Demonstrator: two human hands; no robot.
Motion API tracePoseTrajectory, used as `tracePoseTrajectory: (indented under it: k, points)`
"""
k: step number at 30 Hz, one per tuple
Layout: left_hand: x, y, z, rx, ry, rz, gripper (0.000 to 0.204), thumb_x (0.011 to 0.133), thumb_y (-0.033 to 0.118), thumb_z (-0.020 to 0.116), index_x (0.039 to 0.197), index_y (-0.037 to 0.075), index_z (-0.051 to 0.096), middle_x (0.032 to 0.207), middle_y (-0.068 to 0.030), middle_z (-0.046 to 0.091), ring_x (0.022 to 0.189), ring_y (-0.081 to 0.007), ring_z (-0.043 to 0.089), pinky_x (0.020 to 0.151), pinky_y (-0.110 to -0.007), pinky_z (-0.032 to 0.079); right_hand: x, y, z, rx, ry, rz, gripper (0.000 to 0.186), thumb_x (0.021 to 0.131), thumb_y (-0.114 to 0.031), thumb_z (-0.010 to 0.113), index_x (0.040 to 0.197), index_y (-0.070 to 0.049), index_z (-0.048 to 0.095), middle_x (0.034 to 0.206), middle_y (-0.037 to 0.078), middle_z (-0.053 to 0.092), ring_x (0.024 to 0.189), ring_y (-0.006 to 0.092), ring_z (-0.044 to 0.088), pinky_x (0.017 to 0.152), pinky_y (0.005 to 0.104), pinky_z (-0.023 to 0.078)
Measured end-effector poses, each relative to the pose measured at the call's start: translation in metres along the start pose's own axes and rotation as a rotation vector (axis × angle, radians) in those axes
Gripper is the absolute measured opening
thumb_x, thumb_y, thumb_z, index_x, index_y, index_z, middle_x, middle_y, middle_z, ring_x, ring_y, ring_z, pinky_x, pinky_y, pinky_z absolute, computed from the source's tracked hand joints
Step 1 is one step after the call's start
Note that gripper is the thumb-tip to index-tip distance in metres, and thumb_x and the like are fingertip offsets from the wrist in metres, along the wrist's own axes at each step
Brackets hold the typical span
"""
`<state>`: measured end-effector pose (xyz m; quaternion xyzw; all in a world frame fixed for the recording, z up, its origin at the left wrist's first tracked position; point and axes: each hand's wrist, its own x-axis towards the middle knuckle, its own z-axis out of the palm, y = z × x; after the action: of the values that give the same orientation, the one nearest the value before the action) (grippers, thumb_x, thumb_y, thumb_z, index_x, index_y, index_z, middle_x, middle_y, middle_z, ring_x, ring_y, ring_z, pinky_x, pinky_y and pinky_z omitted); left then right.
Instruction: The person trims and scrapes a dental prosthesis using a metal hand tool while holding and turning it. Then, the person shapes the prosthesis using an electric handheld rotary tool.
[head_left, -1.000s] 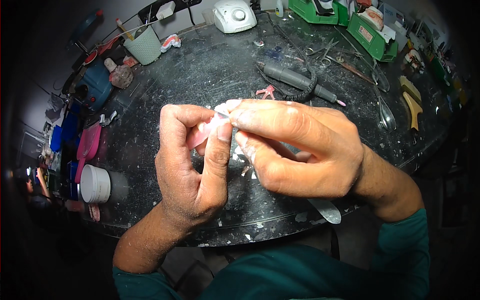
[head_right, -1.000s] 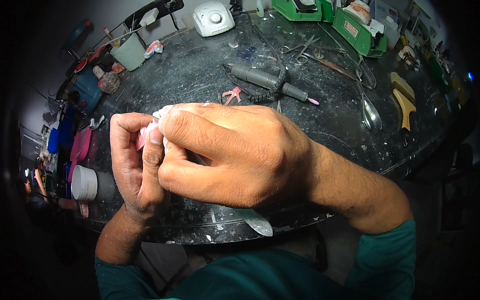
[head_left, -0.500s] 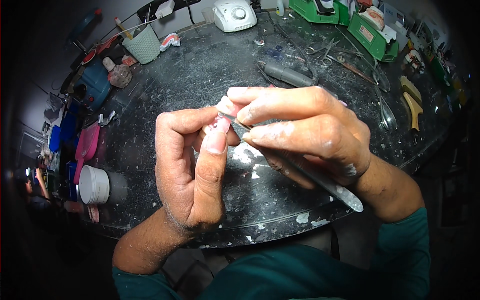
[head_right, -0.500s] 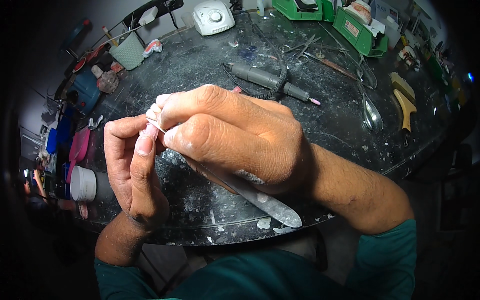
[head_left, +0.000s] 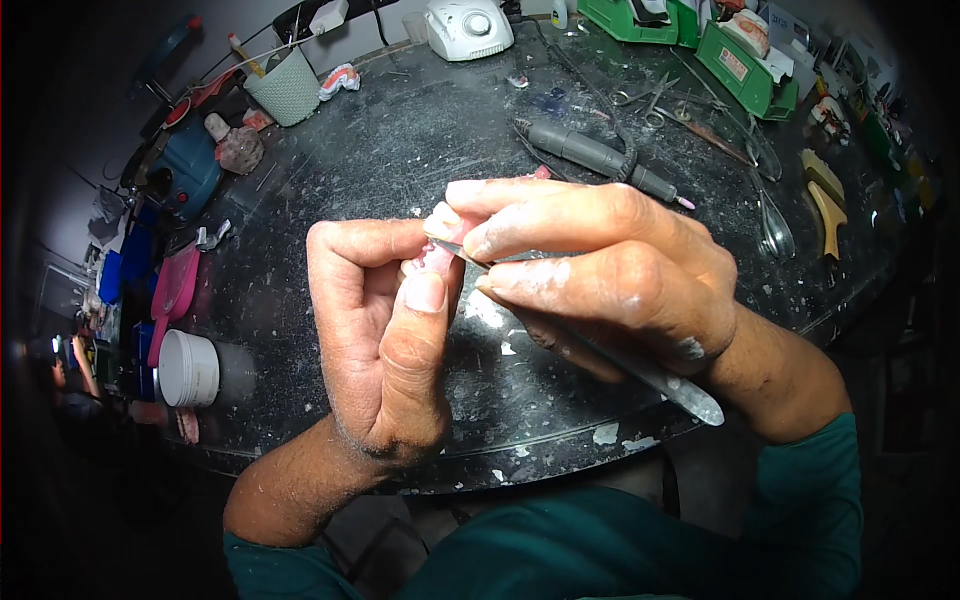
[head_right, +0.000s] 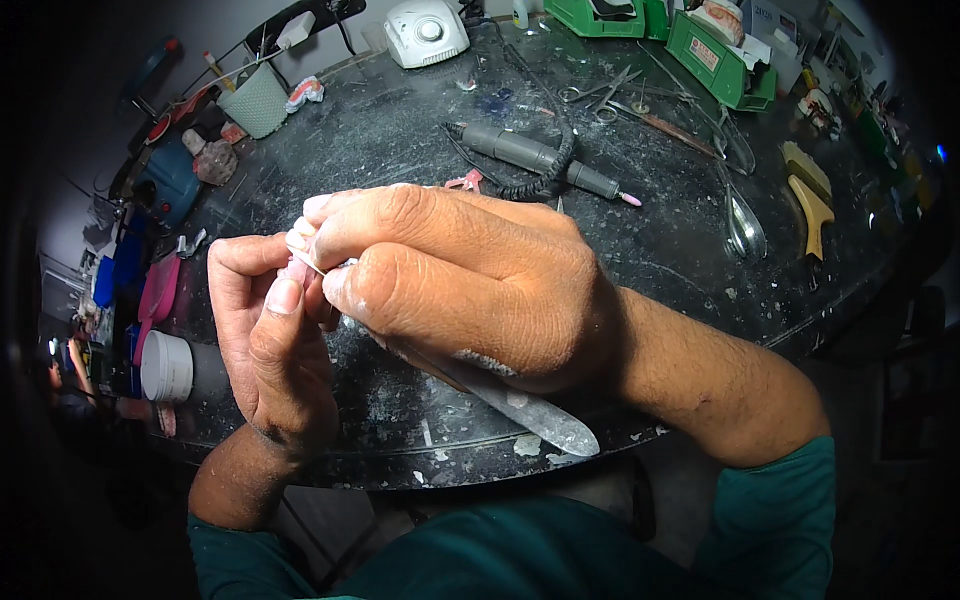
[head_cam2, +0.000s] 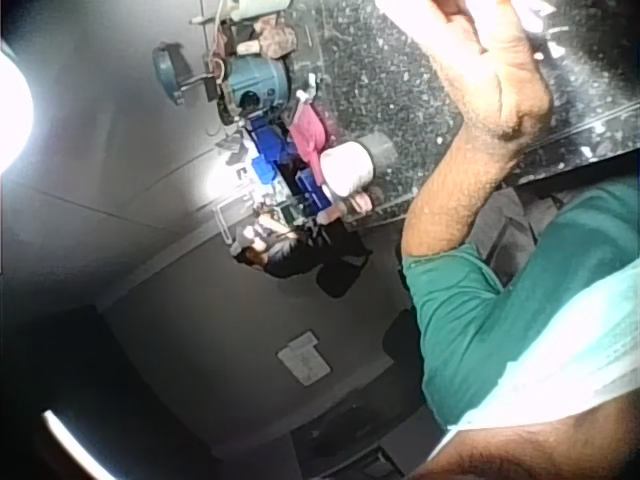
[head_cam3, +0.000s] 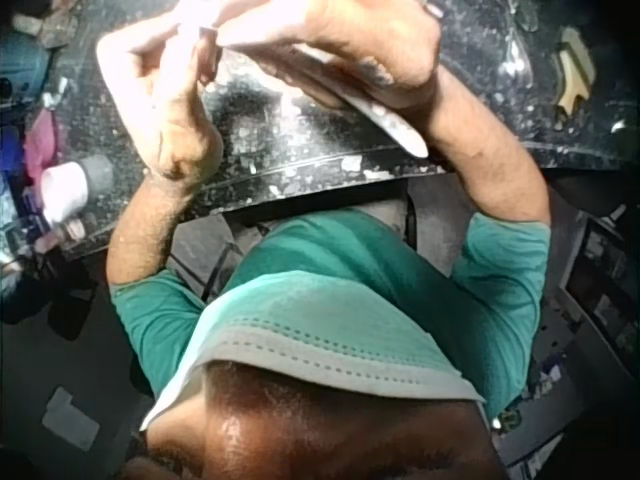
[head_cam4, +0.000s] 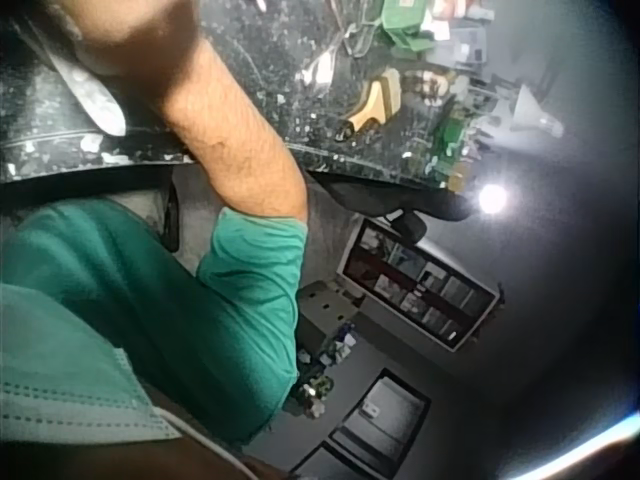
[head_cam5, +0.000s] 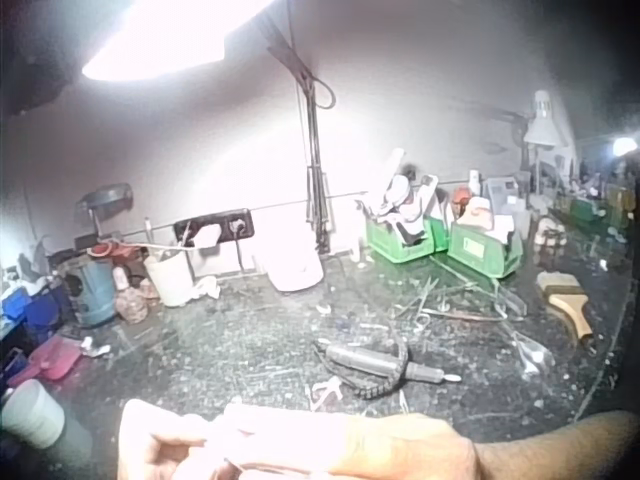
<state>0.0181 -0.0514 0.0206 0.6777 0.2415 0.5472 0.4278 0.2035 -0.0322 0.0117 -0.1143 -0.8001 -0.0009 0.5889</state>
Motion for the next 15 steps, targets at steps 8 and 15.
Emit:
tracePoseTrajectory:
  k: [8, 15]
  points:
    - [0.000, -0.014, -0.005, -0.037, -0.129, 0.164, 0.020, 0.100, 0.004, 0.046, 0.118, 0.002, 0.037, 0.109, -0.0100, 0.050, 0.100, -0.0118, 0.047, 0.094, -0.028, 0.037, 0.001, -0.002, 0.002, -0.033, 0.018, -0.037, 0.029, 0.078, 0.003, 0.079, 0.101, 0.000, 0.060, 0.103, 0.019, 0.068, 0.100, 0.0361, 0.071, 0.083, 0.0419, 0.063]
    - [-0.002, -0.013, -0.004, -0.053, -0.128, 0.148, 0.017, 0.101, 0.002, 0.044, 0.117, 0.003, 0.038, 0.109, -0.0101, 0.050, 0.099, -0.0117, 0.047, 0.093, -0.029, 0.037, 0.006, -0.013, -0.004, -0.043, -0.052, 0.002, 0.020, 0.079, 0.003, 0.077, 0.094, 0.003, 0.064, 0.105, 0.020, 0.068, 0.101, 0.0380, 0.070, 0.086, 0.0438, 0.063]
